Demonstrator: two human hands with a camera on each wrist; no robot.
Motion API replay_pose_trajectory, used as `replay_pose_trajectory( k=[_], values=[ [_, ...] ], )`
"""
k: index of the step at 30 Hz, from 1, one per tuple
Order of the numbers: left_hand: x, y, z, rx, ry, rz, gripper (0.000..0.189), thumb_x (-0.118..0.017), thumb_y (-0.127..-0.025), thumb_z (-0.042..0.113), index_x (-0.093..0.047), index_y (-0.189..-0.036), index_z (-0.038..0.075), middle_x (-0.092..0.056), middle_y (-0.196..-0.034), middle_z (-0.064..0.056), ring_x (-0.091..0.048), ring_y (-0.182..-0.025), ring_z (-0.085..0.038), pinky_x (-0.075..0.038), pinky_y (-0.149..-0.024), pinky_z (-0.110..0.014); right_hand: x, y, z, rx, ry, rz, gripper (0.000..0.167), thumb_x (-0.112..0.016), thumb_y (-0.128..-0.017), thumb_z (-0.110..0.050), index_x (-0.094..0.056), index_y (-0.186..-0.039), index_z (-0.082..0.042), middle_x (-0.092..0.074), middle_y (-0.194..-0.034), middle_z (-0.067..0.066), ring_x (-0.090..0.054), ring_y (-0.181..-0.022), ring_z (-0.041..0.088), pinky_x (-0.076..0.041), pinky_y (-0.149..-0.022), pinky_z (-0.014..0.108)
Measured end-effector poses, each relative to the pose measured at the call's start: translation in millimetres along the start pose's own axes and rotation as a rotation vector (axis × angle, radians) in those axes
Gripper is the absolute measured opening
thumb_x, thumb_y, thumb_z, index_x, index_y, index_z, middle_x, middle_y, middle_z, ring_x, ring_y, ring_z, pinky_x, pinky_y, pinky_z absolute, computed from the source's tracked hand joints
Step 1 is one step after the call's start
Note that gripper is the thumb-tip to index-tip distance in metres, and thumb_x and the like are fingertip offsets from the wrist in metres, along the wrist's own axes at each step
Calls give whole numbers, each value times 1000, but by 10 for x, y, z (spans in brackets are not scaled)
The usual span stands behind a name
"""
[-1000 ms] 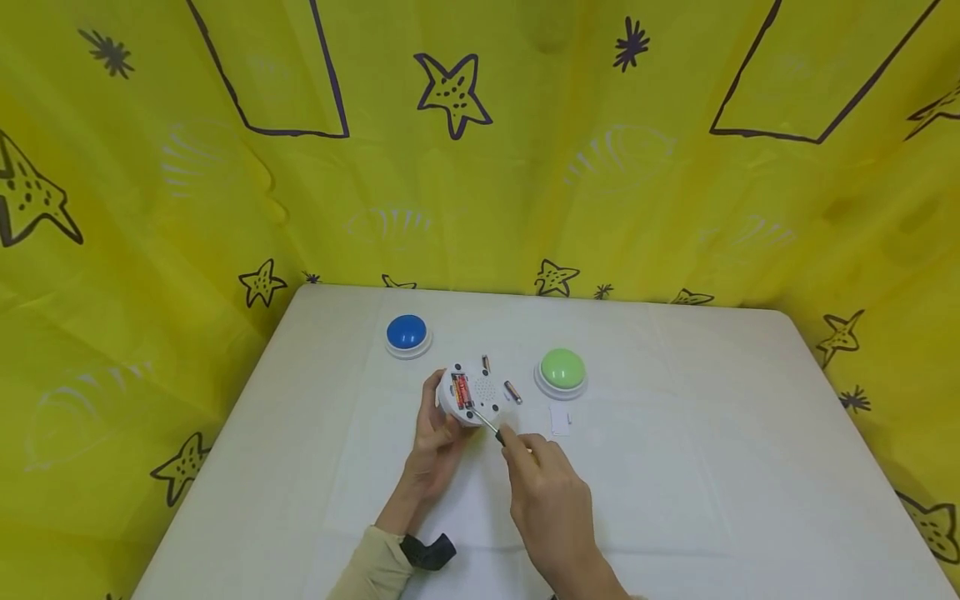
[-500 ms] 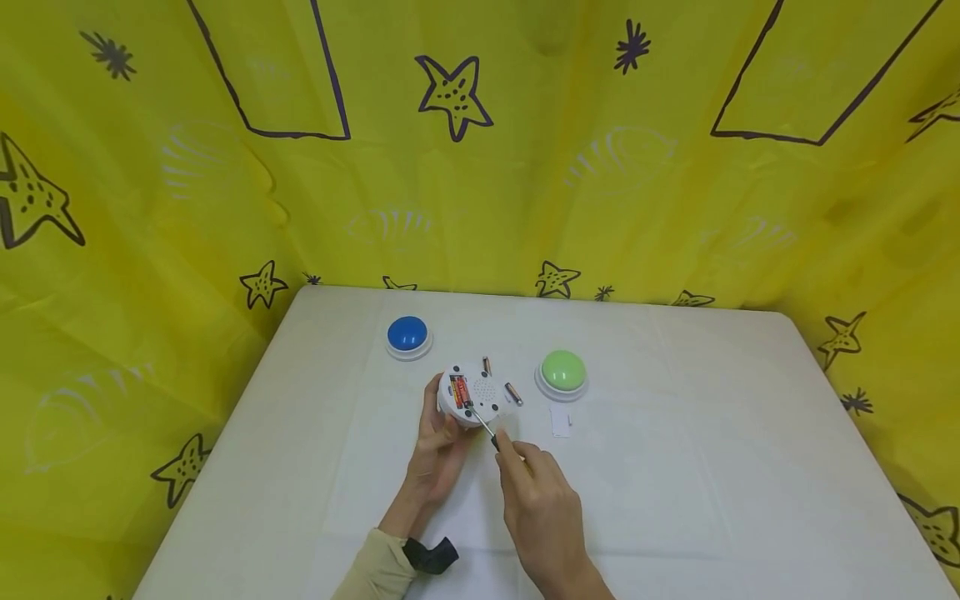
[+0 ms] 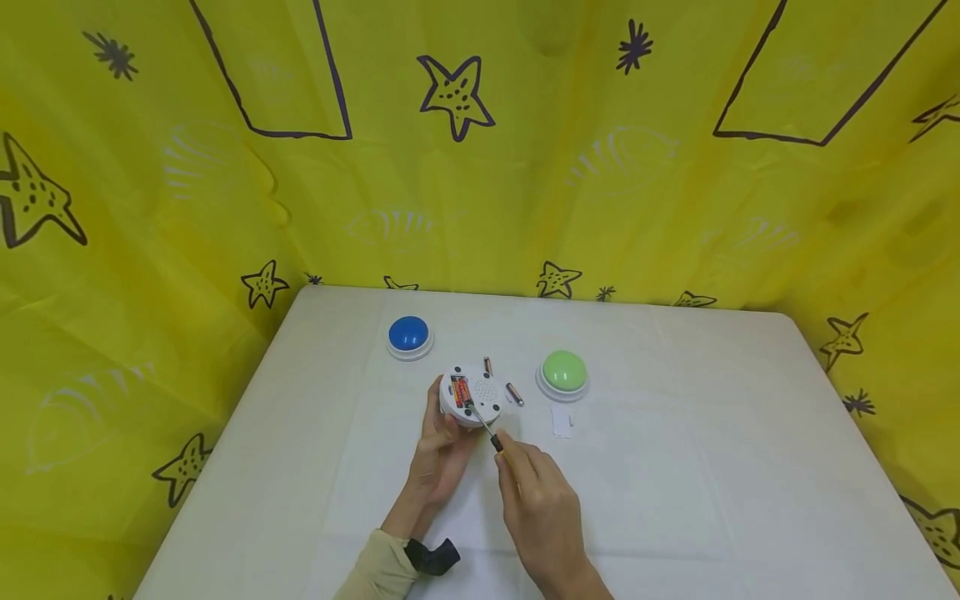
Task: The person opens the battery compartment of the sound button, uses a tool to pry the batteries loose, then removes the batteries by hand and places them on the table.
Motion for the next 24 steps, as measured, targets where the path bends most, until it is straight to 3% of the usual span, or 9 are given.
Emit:
replay_pose_trajectory(
  k=[4, 12, 20, 24],
  values=[
    [2, 6, -15, 25, 10, 23, 89, -57, -97, 4, -7, -166, 32, -18, -173, -5, -44, -149, -22, -43, -120, -35, -31, 10, 64, -52, 7, -44, 39, -85, -83, -5, -74, -121, -7, -76, -96, 1, -68, -77, 10, -55, -65, 21],
    [23, 14, -34, 46, 15, 26, 91, -51, -99, 4, 2, -168, 30, -17, -174, -3, -44, -149, -21, -44, -119, -36, -132, 42, 202, -134, -75, -121, 42, -84, -86, -5, -71, -125, -9, -75, -102, 0, -70, -89, 10, -60, -76, 24],
    [25, 15, -42, 37, 42, 3, 89, -55, -100, 12, 2, -168, 27, -17, -173, -2, -44, -148, -17, -43, -119, -36, -151, 65, 294, -80, -126, -152, 40, -82, -85, 1, -72, -122, -11, -73, -109, -1, -68, -103, 13, -55, -85, 30],
    [13, 15, -31, 17, 53, -34, 82, -56, -102, 17, -8, -166, 29, -25, -170, -1, -44, -148, -17, -43, -120, -39, -117, 74, 329, -45, -107, -141, 37, -82, -82, 2, -75, -116, -12, -73, -108, -2, -67, -103, 15, -51, -81, 32]
  ],
)
Point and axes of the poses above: each hand's wrist, its own y-axis away from the middle knuckle, its own x-axis out of the back of the hand, z = x × y, the point moved 8 cm from there along -y, towards the middle knuckle
